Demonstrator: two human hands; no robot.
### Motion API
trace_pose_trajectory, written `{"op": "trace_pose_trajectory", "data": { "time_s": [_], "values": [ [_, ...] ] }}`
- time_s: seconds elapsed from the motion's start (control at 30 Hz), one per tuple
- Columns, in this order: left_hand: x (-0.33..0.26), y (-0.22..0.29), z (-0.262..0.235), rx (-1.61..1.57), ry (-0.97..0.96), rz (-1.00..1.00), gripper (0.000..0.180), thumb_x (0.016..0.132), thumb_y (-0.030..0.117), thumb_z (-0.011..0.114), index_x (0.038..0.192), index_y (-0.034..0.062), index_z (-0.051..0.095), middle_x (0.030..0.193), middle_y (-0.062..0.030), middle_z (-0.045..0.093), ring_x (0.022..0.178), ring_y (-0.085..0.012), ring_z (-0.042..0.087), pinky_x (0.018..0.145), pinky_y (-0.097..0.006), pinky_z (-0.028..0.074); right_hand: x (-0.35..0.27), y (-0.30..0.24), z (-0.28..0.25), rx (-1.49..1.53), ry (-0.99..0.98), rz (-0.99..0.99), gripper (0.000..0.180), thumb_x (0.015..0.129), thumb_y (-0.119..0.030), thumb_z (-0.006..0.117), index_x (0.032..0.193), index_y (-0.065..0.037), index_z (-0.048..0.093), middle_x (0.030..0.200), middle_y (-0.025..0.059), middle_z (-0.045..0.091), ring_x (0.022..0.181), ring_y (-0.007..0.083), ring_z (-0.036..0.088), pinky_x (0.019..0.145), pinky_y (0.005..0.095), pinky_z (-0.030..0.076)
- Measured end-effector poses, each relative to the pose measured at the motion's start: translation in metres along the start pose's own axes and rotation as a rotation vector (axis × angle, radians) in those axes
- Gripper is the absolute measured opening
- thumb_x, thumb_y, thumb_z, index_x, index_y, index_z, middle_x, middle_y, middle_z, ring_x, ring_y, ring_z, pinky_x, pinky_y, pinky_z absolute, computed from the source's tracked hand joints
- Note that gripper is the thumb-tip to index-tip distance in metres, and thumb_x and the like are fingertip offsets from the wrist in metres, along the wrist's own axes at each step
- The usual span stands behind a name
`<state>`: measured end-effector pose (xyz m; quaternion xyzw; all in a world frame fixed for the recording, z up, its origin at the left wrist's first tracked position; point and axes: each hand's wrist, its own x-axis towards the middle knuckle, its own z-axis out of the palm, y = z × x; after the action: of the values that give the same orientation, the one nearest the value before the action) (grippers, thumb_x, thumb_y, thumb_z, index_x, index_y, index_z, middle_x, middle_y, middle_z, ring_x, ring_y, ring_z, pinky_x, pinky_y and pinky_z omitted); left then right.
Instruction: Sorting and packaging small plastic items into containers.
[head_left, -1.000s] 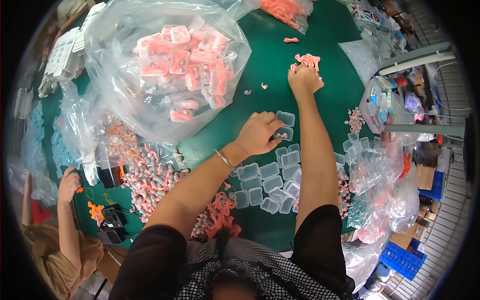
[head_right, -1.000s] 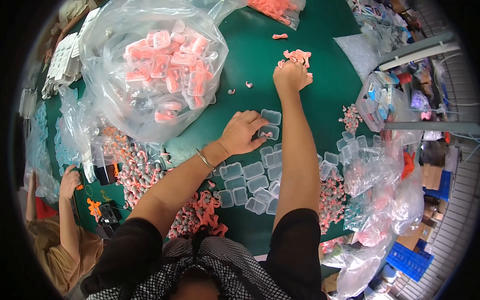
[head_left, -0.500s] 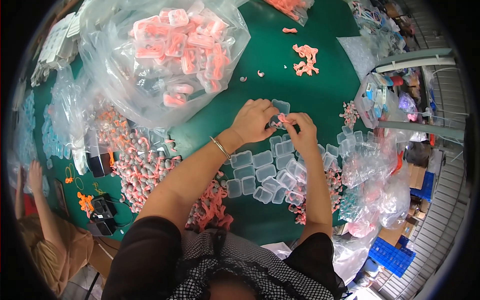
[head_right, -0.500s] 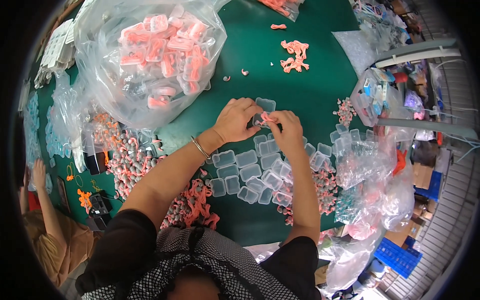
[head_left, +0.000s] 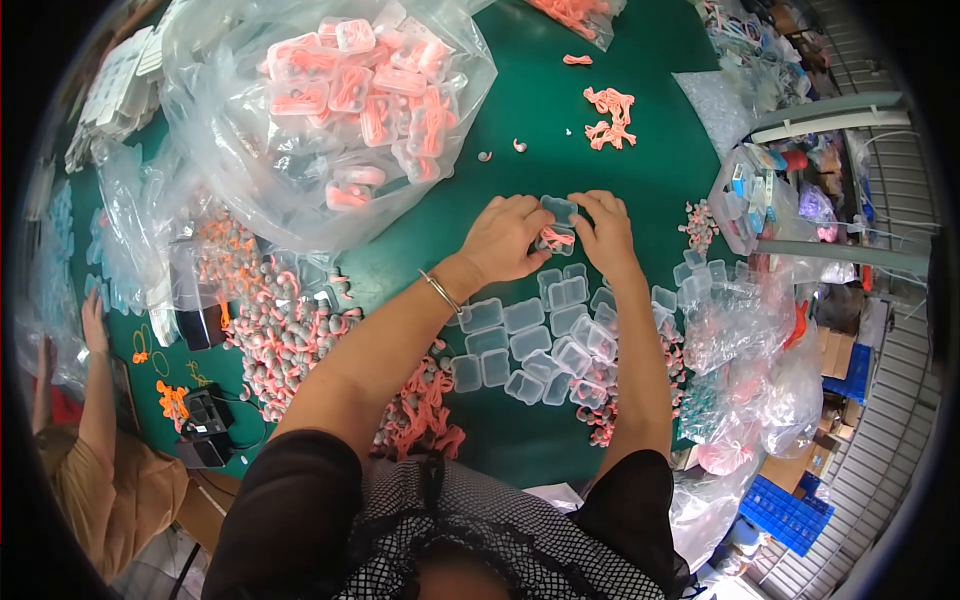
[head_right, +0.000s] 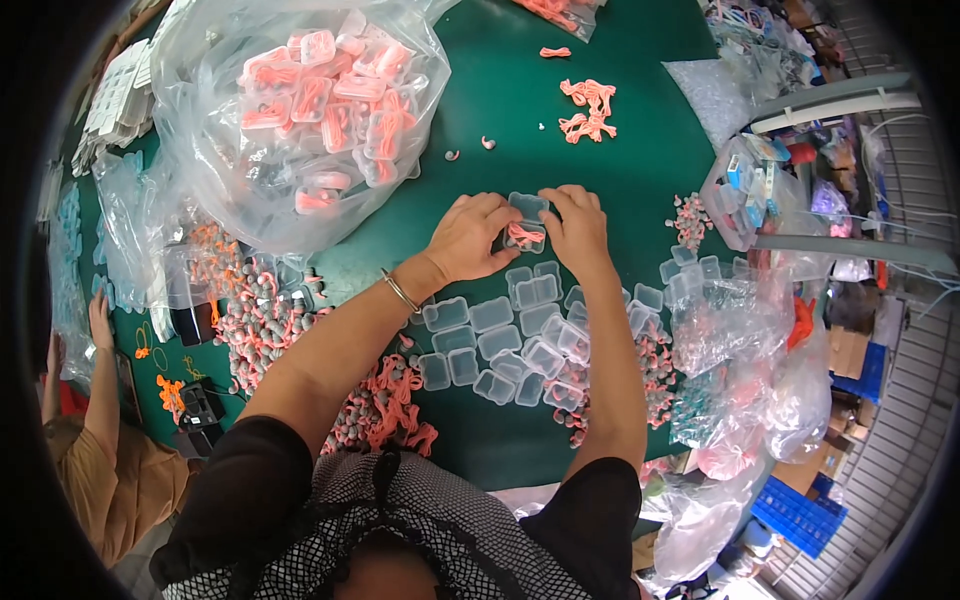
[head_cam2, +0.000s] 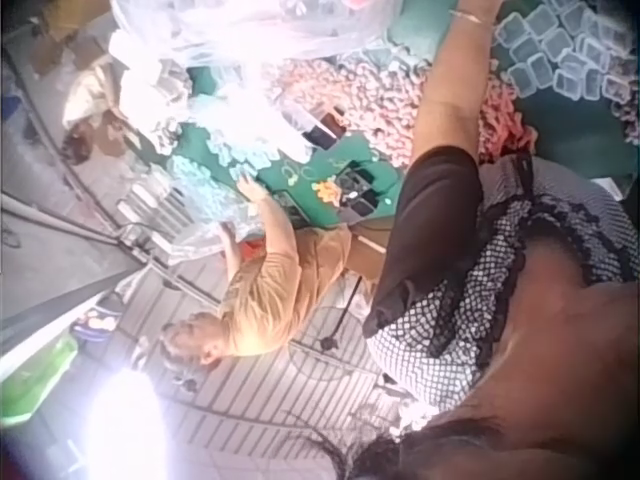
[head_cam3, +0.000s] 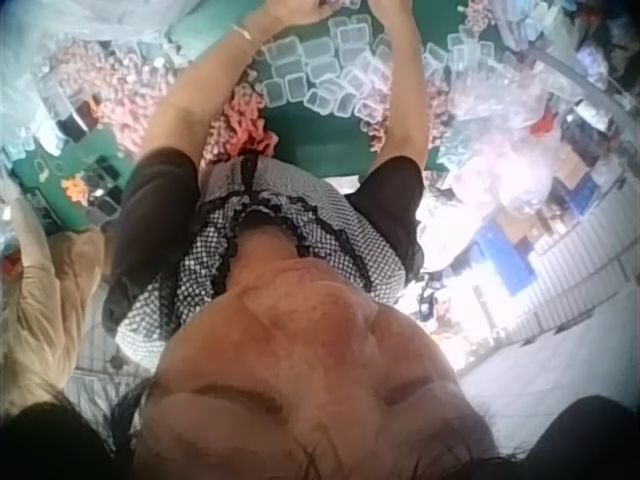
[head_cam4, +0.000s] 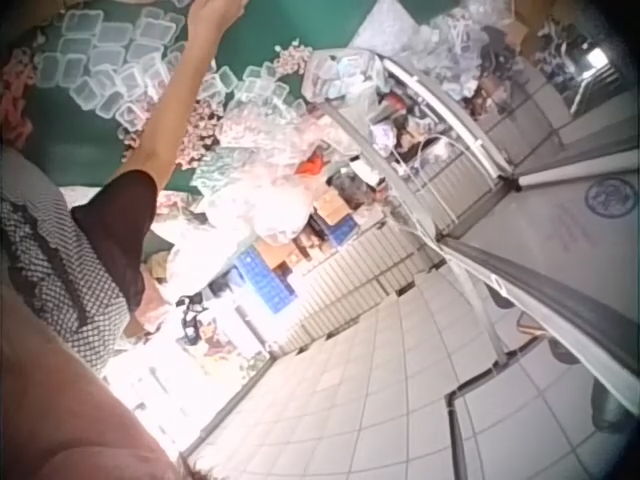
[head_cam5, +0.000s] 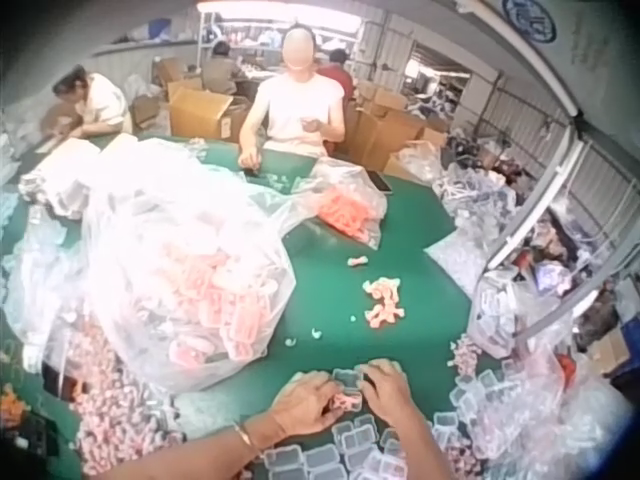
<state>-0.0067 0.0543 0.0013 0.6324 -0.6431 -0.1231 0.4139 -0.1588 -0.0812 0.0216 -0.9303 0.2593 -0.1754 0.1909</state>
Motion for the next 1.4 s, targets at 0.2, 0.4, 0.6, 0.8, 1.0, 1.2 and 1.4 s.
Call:
{"op": "trace_pose_trajectory", "data": {
  "time_s": [0.2, 0.4, 0.6, 0.8, 1.0, 1.2, 1.4],
  "values": [
    [0.001, 0.002, -0.004, -0.047, 0.113, -0.032, 0.048, 0.067, 0.024, 0.077, 0.108, 0.0082, 0.059, 0.1, -0.0093, 0.055, 0.092, -0.0281, 0.055, 0.081, -0.039, 0.042, -0.006, -0.013, -0.008, 0.267, -0.104, 0.159, 0.025, 0.075, -0.002, 0.067, 0.099, -0.006, 0.061, 0.1, 0.0115, 0.058, 0.086, 0.0331, 0.058, 0.071, 0.0398, 0.048],
    [-0.002, -0.008, 0.006, 0.005, 0.056, 0.03, 0.031, 0.081, 0.025, 0.065, 0.105, 0.0065, 0.06, 0.098, -0.0091, 0.055, 0.09, -0.0283, 0.055, 0.079, -0.039, 0.043, -0.017, -0.035, -0.017, 0.15, -0.104, -0.166, 0.031, 0.076, 0.001, 0.064, 0.106, -0.003, 0.059, 0.103, 0.0157, 0.058, 0.092, 0.0355, 0.058, 0.077, 0.0408, 0.048],
    [-0.004, -0.012, 0.007, -0.038, 0.015, 0.034, 0.021, 0.085, 0.025, 0.06, 0.093, 0.0058, 0.061, 0.091, -0.0096, 0.055, 0.087, -0.029, 0.054, 0.076, -0.039, 0.044, -0.017, -0.031, -0.005, 0.254, -0.16, -0.025, 0.023, 0.078, -0.002, 0.064, 0.101, -0.003, 0.062, 0.093, 0.0137, 0.06, 0.08, 0.0308, 0.06, 0.067, 0.0351, 0.049],
    [-0.002, -0.002, 0.0, -0.225, 0.153, -0.135, 0.019, 0.087, 0.022, 0.057, 0.096, 0.0055, 0.061, 0.093, -0.011, 0.055, 0.086, -0.031, 0.057, 0.077, -0.04, 0.047, 0.021, -0.02, -0.021, 0.308, -0.14, -0.068, 0.017, 0.078, -0.007, 0.07, 0.094, -0.003, 0.067, 0.076, 0.0086, 0.06, 0.062, 0.0184, 0.057, 0.056, 0.0304, 0.045],
    [-0.005, -0.008, 0.008, -0.157, 0.197, -0.166, 0.025, 0.083, 0.017, 0.059, 0.105, 0.0048, 0.059, 0.099, -0.0133, 0.057, 0.093, -0.0333, 0.058, 0.081, -0.04, 0.048, 0.121, -0.113, 0.01, 0.652, 0.067, 0.055, 0.025, 0.081, -0.014, 0.071, 0.1, 0.0, 0.065, 0.08, 0.0079, 0.062, 0.069, 0.0116, 0.059, 0.061, 0.0243, 0.047],
    [-0.002, -0.024, 0.044, -0.299, 0.209, -0.065, 0.028, 0.078, 0.018, 0.062, 0.103, 0.0069, 0.062, 0.102, -0.0136, 0.061, 0.096, -0.0324, 0.058, 0.083, -0.042, 0.048, 0.215, -0.19, 0.06, 0.551, 0.228, -0.199, 0.036, 0.081, -0.014, 0.071, 0.111, 0.003, 0.061, 0.1, 0.0092, 0.066, 0.087, 0.0133, 0.062, 0.079, 0.0264, 0.05],
    [-0.003, -0.022, 0.02, -0.097, 0.25, 0.027, 0.023, 0.078, 0.015, 0.06, 0.1, 0.0084, 0.063, 0.096, -0.0109, 0.062, 0.087, -0.0324, 0.06, 0.079, -0.042, 0.049, 0.183, -0.184, 0.027, 0.606, 0.209, -0.332, 0.033, 0.081, -0.007, 0.063, 0.113, -0.001, 0.059, 0.099, 0.0114, 0.061, 0.083, 0.0171, 0.06, 0.074, 0.0276, 0.05]
  ]
}}
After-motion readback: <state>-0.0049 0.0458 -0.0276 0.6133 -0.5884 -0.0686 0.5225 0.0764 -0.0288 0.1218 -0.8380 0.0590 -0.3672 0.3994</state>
